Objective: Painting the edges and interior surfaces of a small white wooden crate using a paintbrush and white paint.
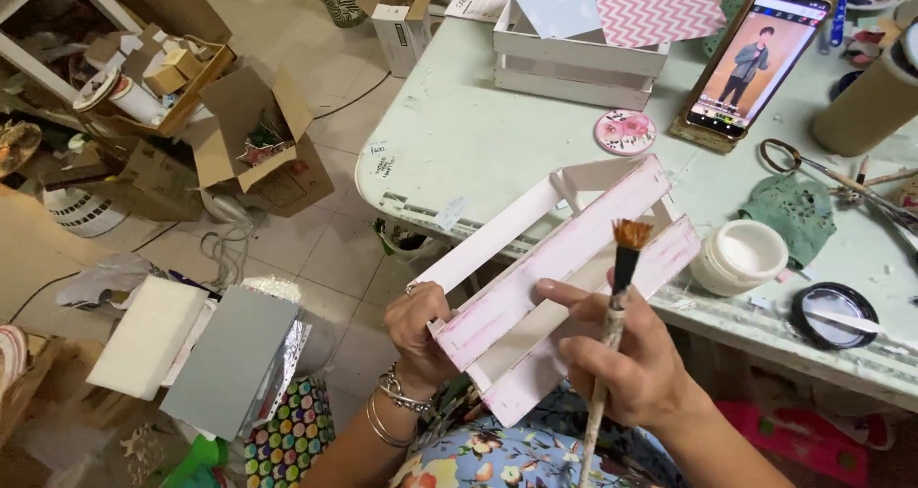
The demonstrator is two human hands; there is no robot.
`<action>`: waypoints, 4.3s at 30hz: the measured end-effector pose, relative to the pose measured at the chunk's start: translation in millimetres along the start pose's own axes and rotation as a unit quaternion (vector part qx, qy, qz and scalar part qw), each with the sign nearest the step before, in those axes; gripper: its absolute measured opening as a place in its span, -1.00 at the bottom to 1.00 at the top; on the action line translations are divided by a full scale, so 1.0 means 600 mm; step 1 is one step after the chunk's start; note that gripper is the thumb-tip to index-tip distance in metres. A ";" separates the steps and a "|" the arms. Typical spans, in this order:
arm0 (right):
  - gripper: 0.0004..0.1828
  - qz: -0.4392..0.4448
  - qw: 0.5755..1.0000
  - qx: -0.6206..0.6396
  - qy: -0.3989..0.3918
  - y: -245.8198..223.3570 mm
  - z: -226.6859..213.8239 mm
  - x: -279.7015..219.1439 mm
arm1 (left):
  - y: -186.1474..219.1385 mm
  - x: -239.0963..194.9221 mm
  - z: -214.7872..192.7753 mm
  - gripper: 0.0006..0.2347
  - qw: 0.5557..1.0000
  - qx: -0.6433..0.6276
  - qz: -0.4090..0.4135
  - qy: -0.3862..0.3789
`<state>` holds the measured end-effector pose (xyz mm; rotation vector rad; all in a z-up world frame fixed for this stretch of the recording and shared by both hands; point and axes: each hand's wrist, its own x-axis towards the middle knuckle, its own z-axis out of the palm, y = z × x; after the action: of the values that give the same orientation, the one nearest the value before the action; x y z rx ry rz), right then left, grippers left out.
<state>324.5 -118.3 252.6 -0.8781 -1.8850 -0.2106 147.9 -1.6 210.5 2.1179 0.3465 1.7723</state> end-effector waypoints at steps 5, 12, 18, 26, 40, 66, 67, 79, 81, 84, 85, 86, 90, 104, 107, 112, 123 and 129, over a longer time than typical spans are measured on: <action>-0.95 -0.027 0.997 -0.071 -0.009 0.003 0.001 -0.003 | 0.003 0.002 -0.001 -0.60 1.000 0.004 -0.011 0.004; -0.92 0.055 0.974 -0.149 0.165 0.013 -0.016 -0.066 | 0.002 0.002 -0.001 -0.58 1.000 -0.004 -0.014 0.002; -0.80 0.220 0.959 0.024 0.179 -0.055 -0.028 -0.010 | 0.003 0.005 0.000 -0.55 1.000 0.003 -0.020 0.001; -0.87 0.220 0.952 0.211 0.005 -0.090 -0.025 0.058 | -0.009 -0.008 0.002 -0.46 1.000 0.014 0.010 -0.003; -0.91 0.160 0.969 0.154 0.113 0.032 -0.042 0.025 | 0.002 0.005 0.001 -0.55 1.000 0.016 0.002 -0.009; -0.88 0.287 0.918 -0.080 0.262 0.063 -0.157 -0.029 | -0.039 -0.026 -0.017 -0.57 0.998 0.047 -0.032 0.007; -0.81 0.295 0.907 -0.094 0.286 0.056 -0.162 -0.035 | -0.059 -0.038 -0.020 -0.59 0.998 0.059 -0.019 0.031; -0.83 0.381 0.858 -0.322 0.120 0.093 -0.168 -0.116 | 0.004 0.051 0.043 -0.45 0.943 0.293 0.132 -0.081; -0.84 0.359 0.865 -0.329 0.119 0.104 -0.163 -0.119 | 0.014 0.036 0.059 -0.73 0.941 0.294 0.122 -0.113; -0.87 0.344 0.871 -0.337 0.093 0.109 -0.157 -0.118 | 0.044 0.033 0.080 -0.87 0.927 0.308 0.101 -0.191; -0.90 0.353 0.870 -0.338 0.068 0.109 -0.155 -0.117 | 0.056 0.036 0.085 -0.88 0.914 0.318 0.089 -0.237; -0.90 0.354 0.870 -0.337 0.067 0.110 -0.155 -0.119 | 0.058 0.033 0.092 -0.88 0.913 0.318 0.088 -0.238; -0.89 0.326 0.887 -0.321 0.060 0.111 -0.154 -0.118 | 0.071 0.033 0.112 -0.84 0.905 0.312 0.074 -0.281; -0.87 0.427 0.815 -0.092 0.381 0.085 -0.154 -0.150 | -0.017 0.062 -0.032 -0.13 0.825 0.225 0.123 -0.504; -0.78 0.503 0.726 0.037 0.467 0.071 -0.167 -0.131 | -0.094 0.045 -0.051 0.08 0.863 0.174 0.114 -0.461; -0.78 0.537 0.622 0.191 0.536 0.061 -0.179 -0.126 | -0.174 -0.006 -0.050 -0.08 0.893 0.129 0.208 -0.378; -0.90 0.500 0.587 0.239 0.591 0.049 -0.178 -0.123 | -0.157 0.008 0.009 -0.48 0.930 0.010 0.277 -0.241; -0.89 0.475 0.595 0.248 0.599 0.045 -0.161 -0.108 | -0.036 0.032 0.020 -0.26 0.970 -0.035 0.130 -0.204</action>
<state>426.9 -178.1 237.7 -0.8506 -0.0260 0.3366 164.2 24.4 216.8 2.4909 -0.1051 1.3914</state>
